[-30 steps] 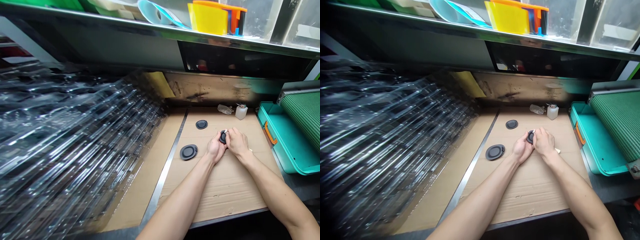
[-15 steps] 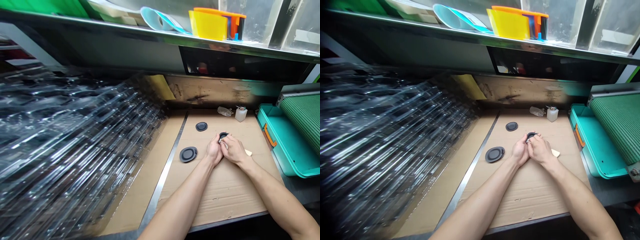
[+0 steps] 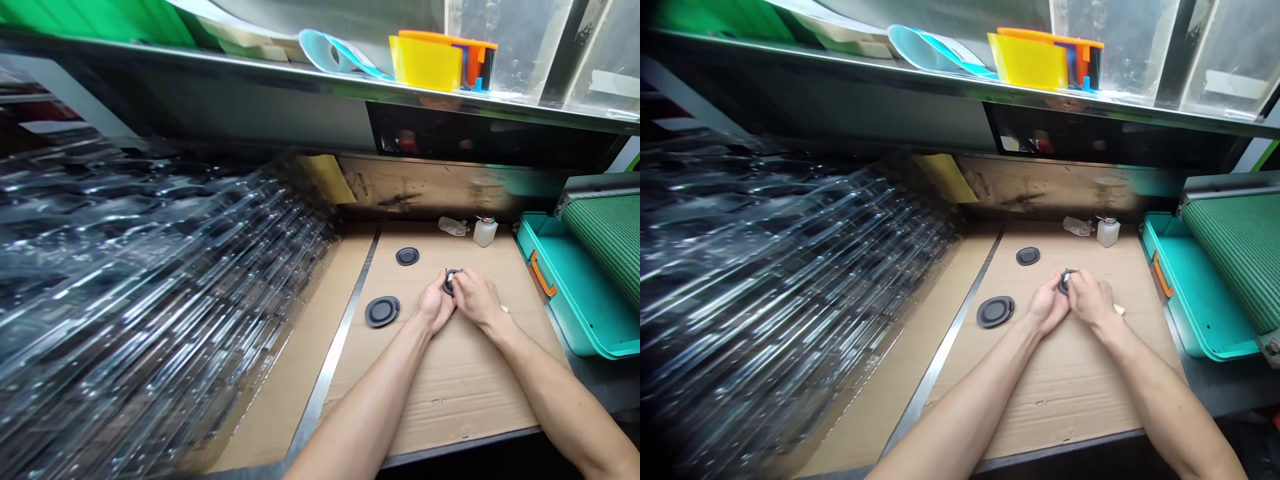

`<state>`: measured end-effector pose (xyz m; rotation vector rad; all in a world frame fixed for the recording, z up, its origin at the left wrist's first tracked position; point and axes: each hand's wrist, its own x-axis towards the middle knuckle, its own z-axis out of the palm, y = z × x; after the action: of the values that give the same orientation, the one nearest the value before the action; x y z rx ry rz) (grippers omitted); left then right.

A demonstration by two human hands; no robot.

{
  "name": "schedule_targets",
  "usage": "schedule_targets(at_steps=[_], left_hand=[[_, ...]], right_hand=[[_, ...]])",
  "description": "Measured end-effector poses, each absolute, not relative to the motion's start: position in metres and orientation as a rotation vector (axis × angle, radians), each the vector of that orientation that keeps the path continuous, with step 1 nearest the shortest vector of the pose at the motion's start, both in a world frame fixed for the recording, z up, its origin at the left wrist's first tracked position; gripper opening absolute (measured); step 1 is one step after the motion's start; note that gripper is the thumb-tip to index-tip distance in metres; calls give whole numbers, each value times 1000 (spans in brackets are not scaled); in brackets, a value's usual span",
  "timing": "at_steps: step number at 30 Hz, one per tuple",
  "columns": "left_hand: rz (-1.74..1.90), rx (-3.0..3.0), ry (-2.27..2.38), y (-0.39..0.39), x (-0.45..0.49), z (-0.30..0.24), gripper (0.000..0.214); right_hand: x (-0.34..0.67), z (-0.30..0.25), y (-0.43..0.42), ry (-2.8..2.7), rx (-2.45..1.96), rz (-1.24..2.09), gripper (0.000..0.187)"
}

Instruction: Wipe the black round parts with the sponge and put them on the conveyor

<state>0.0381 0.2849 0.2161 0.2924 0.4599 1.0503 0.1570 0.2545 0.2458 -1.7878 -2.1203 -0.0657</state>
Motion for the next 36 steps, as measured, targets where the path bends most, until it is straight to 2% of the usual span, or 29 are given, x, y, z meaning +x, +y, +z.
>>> schedule_targets(at_steps=[6, 21, 36], left_hand=[[1001, 275, 454, 289, 26, 223, 35], [930, 234, 414, 289, 16, 232, 38], [861, 243, 411, 282, 9, 241, 66]], right_hand=[[204, 237, 265, -1744, -1851, -136, 29], [227, 224, 276, -1685, -1888, -22, 30], [227, 224, 277, -1657, -1864, 37, 28]])
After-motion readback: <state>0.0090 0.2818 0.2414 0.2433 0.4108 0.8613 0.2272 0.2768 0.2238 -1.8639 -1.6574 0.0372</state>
